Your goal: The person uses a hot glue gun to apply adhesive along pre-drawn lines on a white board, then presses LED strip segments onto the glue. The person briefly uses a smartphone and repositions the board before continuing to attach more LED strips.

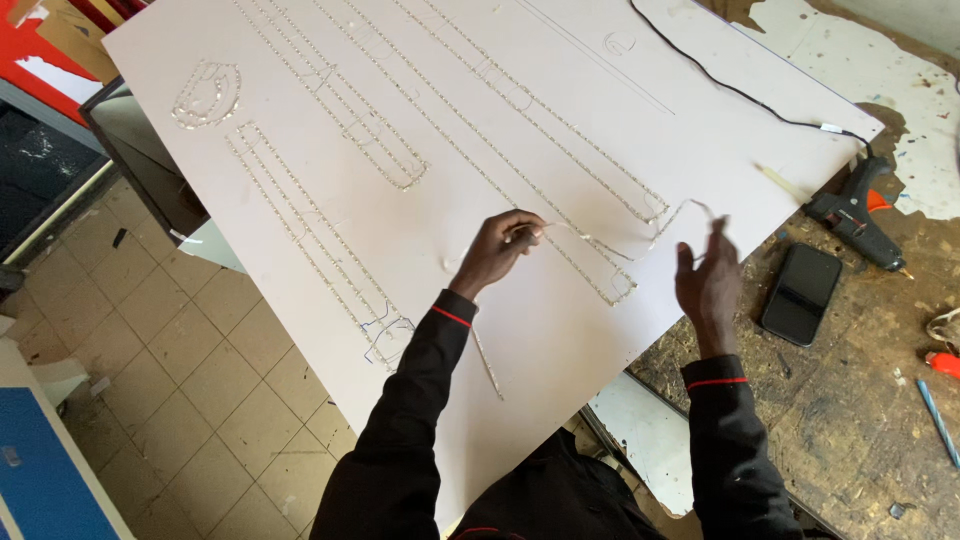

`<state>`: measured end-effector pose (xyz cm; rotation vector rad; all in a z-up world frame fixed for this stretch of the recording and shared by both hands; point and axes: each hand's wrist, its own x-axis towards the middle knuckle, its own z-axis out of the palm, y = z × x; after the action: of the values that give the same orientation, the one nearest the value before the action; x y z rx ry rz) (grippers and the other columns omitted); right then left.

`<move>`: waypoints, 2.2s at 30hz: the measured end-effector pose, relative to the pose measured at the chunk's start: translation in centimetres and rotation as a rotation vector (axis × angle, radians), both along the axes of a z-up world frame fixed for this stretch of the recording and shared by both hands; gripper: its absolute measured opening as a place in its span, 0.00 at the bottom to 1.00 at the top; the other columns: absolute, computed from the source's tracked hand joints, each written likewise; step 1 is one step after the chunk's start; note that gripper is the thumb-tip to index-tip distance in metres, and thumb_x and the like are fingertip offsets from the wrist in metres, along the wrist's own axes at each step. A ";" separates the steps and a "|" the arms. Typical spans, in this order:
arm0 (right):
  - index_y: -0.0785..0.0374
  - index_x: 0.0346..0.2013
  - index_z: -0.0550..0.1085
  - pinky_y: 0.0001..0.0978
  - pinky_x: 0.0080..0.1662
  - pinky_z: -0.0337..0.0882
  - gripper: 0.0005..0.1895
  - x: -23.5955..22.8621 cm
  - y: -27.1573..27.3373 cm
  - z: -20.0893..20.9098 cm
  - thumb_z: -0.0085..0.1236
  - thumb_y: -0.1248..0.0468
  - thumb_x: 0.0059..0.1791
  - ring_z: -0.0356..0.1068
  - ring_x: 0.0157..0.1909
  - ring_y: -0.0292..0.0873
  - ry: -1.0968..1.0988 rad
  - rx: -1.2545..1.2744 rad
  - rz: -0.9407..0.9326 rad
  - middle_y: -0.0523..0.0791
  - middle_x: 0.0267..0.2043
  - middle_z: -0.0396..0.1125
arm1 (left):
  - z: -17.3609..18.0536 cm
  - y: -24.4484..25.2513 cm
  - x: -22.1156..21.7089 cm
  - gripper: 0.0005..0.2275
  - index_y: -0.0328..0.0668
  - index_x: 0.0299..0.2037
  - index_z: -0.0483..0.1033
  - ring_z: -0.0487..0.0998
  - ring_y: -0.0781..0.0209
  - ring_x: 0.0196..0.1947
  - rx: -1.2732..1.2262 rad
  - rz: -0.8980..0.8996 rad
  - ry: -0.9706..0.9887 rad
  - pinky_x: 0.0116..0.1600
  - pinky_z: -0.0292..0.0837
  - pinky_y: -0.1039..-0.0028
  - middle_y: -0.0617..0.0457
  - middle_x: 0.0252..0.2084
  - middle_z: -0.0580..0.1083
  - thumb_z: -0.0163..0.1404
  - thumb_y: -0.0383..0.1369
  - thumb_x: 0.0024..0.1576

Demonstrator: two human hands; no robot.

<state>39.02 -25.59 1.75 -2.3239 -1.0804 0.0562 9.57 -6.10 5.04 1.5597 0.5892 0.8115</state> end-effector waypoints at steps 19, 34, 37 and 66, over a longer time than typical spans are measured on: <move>0.66 0.62 0.85 0.48 0.53 0.79 0.15 1.6 -6.4 -2.0 0.64 0.74 0.60 0.80 0.54 0.56 0.568 0.243 0.148 0.59 0.48 0.80 | 0.0 5.0 -2.6 0.26 0.49 0.81 0.66 0.78 0.44 0.70 0.047 0.559 0.155 0.70 0.66 0.41 0.45 0.76 0.66 0.51 0.45 0.74; 0.68 0.62 0.84 0.72 0.57 0.76 0.10 3.7 -8.3 -2.2 0.63 0.66 0.69 0.75 0.64 0.72 0.274 0.312 0.051 0.63 0.55 0.78 | -2.7 2.7 -0.1 0.23 0.50 0.68 0.84 0.82 0.44 0.67 0.215 0.080 0.173 0.69 0.81 0.56 0.48 0.64 0.81 0.45 0.16 0.70; 0.77 0.63 0.80 0.80 0.68 0.60 0.23 4.9 -10.1 -1.7 0.68 0.58 0.62 0.58 0.73 0.77 -0.142 0.270 -0.188 0.69 0.69 0.65 | -4.2 2.0 0.9 0.33 0.50 0.69 0.84 0.70 0.37 0.77 0.517 0.028 0.235 0.84 0.59 0.48 0.40 0.73 0.76 0.47 0.09 0.57; 0.64 0.79 0.62 0.51 0.62 0.69 0.43 -0.8 -5.0 -1.1 0.68 0.67 0.50 0.72 0.67 0.59 1.196 0.575 0.256 0.67 0.74 0.67 | -3.0 -7.5 7.7 0.23 0.39 0.66 0.78 0.78 0.28 0.65 0.111 0.033 0.217 0.69 0.75 0.45 0.32 0.60 0.78 0.43 0.49 0.75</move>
<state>38.23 -30.58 0.61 -1.2207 -0.5988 0.9530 17.28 -13.58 2.06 1.7576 0.7393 0.7137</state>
